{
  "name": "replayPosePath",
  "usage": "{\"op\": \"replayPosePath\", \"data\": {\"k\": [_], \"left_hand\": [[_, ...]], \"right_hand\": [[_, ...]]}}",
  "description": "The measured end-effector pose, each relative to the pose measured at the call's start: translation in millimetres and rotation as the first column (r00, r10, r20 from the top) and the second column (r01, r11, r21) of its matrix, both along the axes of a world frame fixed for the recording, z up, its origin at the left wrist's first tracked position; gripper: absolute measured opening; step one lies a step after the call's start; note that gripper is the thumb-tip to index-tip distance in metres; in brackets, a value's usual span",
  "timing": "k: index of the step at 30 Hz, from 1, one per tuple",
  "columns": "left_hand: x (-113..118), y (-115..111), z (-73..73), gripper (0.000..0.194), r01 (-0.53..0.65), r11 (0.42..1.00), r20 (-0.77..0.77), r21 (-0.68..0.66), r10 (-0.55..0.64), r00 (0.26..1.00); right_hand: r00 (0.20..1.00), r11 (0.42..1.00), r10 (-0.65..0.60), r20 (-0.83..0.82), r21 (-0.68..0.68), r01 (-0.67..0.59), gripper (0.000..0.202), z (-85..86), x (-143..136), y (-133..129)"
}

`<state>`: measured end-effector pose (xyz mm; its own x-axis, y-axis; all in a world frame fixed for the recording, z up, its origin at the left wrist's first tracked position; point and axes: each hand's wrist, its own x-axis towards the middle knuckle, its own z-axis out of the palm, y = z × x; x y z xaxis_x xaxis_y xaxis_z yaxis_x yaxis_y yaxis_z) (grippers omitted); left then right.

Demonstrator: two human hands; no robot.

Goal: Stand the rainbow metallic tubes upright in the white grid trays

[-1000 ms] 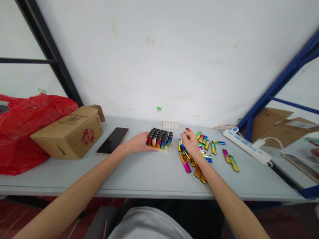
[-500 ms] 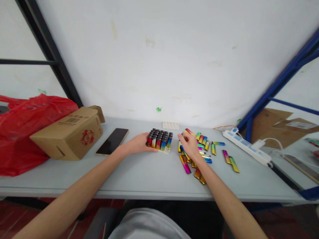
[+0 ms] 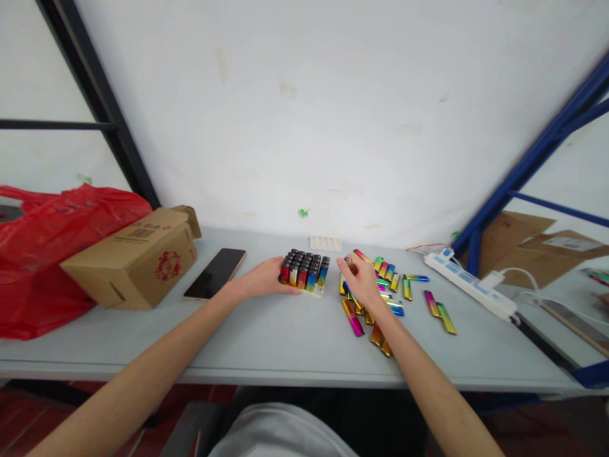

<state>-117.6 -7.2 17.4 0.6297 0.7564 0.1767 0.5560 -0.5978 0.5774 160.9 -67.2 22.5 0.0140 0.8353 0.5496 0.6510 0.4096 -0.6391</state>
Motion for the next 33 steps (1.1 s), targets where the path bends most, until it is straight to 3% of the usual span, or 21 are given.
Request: {"op": "replayPosePath", "data": {"k": [8, 14, 19, 27, 33], "left_hand": [[0, 1, -1.4, 0.068, 0.013, 1.000, 0.021, -0.018, -0.012, 1.000], [0, 1, -1.4, 0.070, 0.013, 1.000, 0.022, -0.015, -0.013, 1.000], [0, 1, -0.8, 0.071, 0.007, 1.000, -0.001, -0.012, -0.007, 1.000], [0, 1, -0.7, 0.068, 0.032, 0.999, 0.043, -0.024, -0.030, 0.999], [0, 1, -0.7, 0.067, 0.041, 0.999, 0.039, 0.012, -0.042, 0.998]], "right_hand": [[0.999, 0.999, 0.040, 0.012, -0.033, -0.039, 0.053, 1.3, -2, -3], [0.972, 0.976, 0.217, 0.087, -0.037, -0.214, 0.041, 7.8, 2, -6], [0.932, 0.976, 0.220, 0.289, -0.061, -0.211, 0.049, 3.3, 6, -3], [0.953, 0.963, 0.250, 0.170, -0.146, -0.227, 0.051, -4.3, 1, -1], [0.919, 0.961, 0.270, 0.287, -0.144, -0.237, 0.046, -5.5, 0, -2]]}}
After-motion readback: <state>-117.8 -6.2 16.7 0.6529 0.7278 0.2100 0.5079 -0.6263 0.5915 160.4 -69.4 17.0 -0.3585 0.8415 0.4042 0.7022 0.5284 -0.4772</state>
